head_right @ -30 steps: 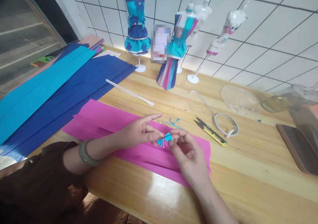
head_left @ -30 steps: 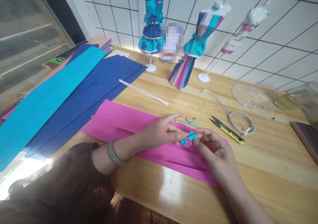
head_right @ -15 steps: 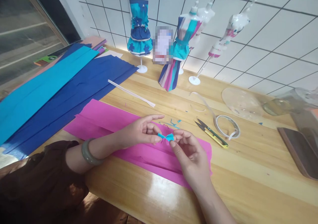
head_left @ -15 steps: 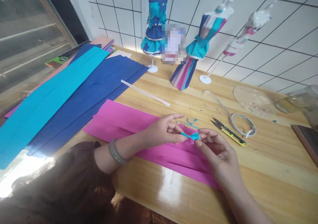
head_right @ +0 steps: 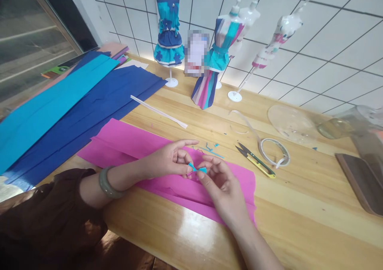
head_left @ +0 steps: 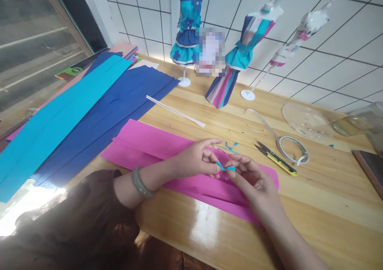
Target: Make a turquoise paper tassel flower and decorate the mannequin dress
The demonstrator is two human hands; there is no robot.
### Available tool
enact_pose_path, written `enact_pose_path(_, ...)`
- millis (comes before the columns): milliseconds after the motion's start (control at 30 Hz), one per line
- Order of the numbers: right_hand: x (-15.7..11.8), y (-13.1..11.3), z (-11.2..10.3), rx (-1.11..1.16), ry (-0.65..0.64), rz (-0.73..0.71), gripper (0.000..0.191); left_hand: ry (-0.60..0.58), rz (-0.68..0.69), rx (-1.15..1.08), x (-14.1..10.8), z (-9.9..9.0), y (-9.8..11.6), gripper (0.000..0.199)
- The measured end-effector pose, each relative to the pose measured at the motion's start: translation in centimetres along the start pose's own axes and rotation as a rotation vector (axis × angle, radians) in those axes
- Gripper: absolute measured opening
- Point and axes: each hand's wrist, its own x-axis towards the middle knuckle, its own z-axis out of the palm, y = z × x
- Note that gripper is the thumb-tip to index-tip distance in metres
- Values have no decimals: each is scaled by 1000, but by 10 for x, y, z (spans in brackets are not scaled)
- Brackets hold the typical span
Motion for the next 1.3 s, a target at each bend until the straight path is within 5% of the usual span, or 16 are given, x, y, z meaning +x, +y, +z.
enact_pose_path(1300, -1, 9, 11, -3, -73, -53, 35, 47, 168, 141, 1, 2, -7, 64)
